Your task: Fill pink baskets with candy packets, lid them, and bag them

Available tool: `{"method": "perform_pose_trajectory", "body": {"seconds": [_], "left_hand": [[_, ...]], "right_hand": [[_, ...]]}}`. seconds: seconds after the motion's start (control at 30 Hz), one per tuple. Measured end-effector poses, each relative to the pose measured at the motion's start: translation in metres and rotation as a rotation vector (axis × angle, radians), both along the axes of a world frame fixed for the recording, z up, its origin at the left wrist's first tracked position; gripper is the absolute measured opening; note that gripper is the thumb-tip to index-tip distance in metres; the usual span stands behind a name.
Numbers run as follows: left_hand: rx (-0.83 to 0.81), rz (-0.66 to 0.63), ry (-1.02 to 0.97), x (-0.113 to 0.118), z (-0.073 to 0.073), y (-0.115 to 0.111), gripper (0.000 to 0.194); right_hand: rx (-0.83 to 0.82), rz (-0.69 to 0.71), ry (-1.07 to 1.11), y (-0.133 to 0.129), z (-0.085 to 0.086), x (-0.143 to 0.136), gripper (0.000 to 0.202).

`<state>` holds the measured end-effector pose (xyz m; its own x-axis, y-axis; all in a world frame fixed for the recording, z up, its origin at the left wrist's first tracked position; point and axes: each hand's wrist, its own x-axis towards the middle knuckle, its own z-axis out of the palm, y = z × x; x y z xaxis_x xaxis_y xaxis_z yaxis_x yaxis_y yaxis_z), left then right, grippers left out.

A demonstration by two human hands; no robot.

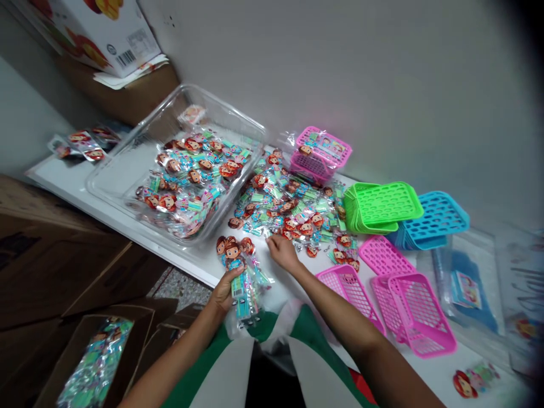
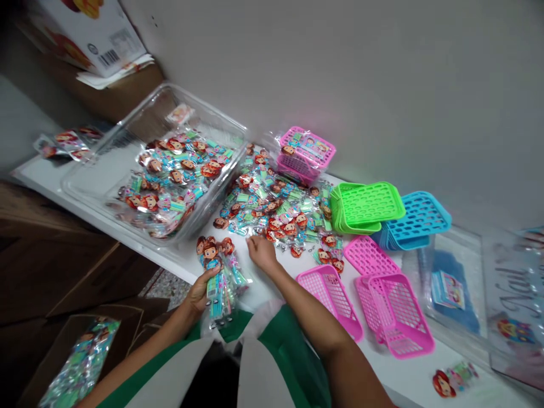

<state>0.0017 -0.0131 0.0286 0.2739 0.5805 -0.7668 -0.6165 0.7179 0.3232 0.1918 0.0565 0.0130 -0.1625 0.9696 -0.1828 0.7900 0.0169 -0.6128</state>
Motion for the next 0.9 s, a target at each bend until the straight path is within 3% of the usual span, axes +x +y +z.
{"method": "perform_pose_trajectory", "body": {"seconds": [0.13,0.2,0.27,0.37,0.5,0.63,0.77,0.9], "left_hand": [[0.018,0.006,-0.013,-0.006,0.0,-0.003,0.031],[0.042,0.02,-0.028,-0.008,0.0,-0.005,0.03],[0.074,0.04,-0.04,-0.01,0.0,-0.005,0.03],[0.098,0.052,-0.05,-0.012,0.0,-0.001,0.029],[0.127,0.043,-0.07,-0.003,0.004,0.009,0.029],[0.185,-0.012,-0.141,0.017,0.017,0.014,0.041],[0.183,-0.058,-0.146,0.03,0.022,0.009,0.037],[0.184,-0.12,-0.134,0.038,0.022,0.007,0.029]], "right_hand": [[0.174,0.122,-0.345,0.075,-0.009,-0.011,0.043],[0.157,0.222,-0.432,0.094,-0.015,-0.013,0.035],[0.151,0.255,-0.435,0.096,-0.02,-0.009,0.029],[0.146,0.105,-0.252,0.072,-0.023,0.005,0.029],[0.01,-0.213,0.309,0.009,-0.016,0.018,0.035],[-0.145,-0.322,0.689,-0.053,0.002,0.011,0.037],[-0.121,-0.364,0.772,-0.085,0.014,0.006,0.03],[-0.16,-0.304,0.683,-0.093,0.023,0.015,0.027]]}}
